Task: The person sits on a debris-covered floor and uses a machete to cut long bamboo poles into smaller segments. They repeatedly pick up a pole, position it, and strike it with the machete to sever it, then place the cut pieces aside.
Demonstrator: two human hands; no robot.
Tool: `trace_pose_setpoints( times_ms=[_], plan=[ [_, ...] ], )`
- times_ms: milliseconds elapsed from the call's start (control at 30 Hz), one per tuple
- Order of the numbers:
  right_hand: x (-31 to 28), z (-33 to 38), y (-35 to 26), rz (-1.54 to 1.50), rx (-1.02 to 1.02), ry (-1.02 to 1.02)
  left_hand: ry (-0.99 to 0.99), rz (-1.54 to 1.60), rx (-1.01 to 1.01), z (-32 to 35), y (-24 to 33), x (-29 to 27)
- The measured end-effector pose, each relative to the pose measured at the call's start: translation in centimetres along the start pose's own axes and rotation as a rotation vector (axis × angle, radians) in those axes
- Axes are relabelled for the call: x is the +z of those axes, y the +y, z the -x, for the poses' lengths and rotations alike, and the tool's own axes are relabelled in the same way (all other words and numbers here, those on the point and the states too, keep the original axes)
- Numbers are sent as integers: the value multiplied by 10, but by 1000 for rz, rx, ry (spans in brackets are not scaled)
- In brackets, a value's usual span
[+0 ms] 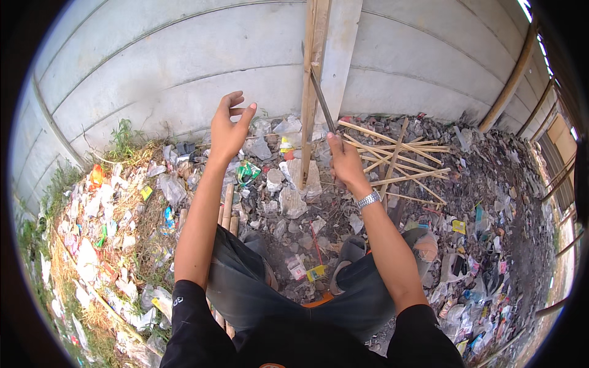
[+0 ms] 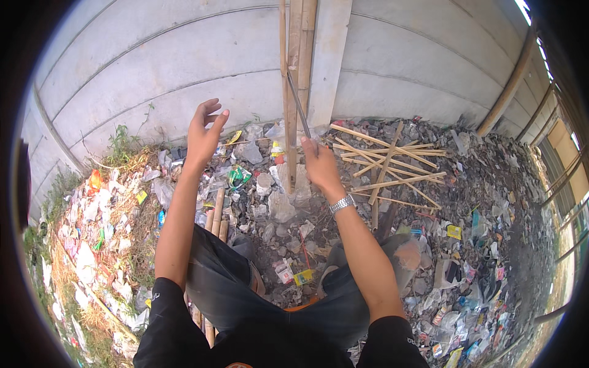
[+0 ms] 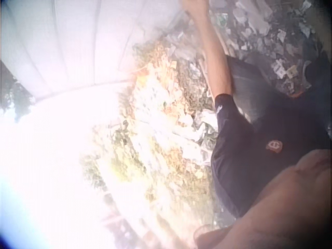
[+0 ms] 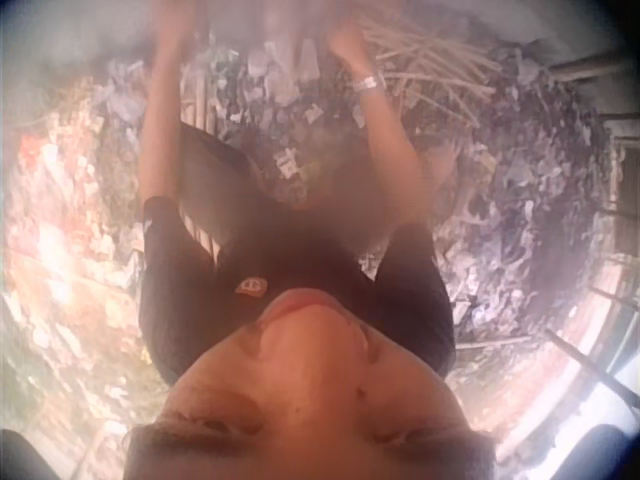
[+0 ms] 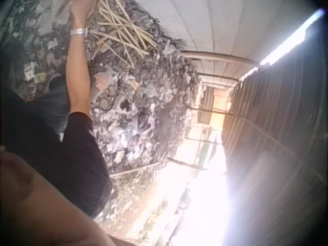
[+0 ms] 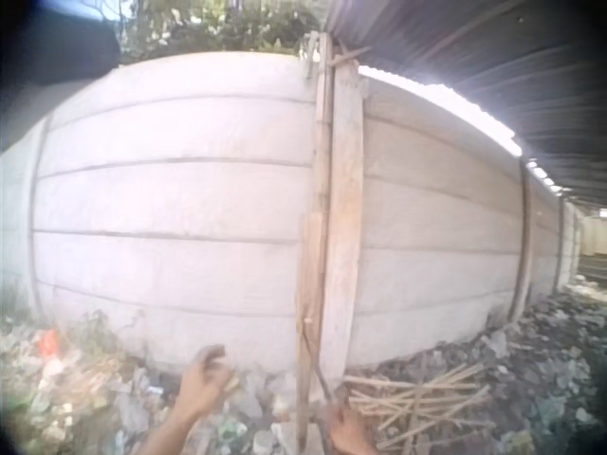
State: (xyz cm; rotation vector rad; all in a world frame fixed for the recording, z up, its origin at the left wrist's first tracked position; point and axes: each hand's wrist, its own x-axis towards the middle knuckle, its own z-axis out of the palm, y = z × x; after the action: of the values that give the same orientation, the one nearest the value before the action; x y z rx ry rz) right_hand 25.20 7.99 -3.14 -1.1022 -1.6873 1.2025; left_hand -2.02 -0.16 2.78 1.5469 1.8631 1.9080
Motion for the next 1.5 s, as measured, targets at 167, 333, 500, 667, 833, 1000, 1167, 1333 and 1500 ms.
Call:
trace_pose_setpoints(
  times_ms=[167,333,500,667,833,1000,1167,1333,1500],
  plan=[
    [50,29,5,157,-148,94,151,50,197,-66,60,39],
    [78,35,33,127,-171,46,384,-65,161,-132,103,62],
    [63,21,38,13,-24,-119,590,-74,282,-166,72,72],
    [59,8,43,-607,292,-479,397,569,277,-179,63,82],
    [78,10,49,-511,103,-309,324,522,302,-179,67,80],
    [60,27,-6,59,-141,-14,498,289,342,-176,63,71],
    [57,12,19,109,-149,18,473,277,318,-167,79,91],
    [90,28,110,142,-205,6,557,123,215,-169,76,50],
    [96,36,136,39,63,-146,494,450,170,-176,54,45]
  ],
)
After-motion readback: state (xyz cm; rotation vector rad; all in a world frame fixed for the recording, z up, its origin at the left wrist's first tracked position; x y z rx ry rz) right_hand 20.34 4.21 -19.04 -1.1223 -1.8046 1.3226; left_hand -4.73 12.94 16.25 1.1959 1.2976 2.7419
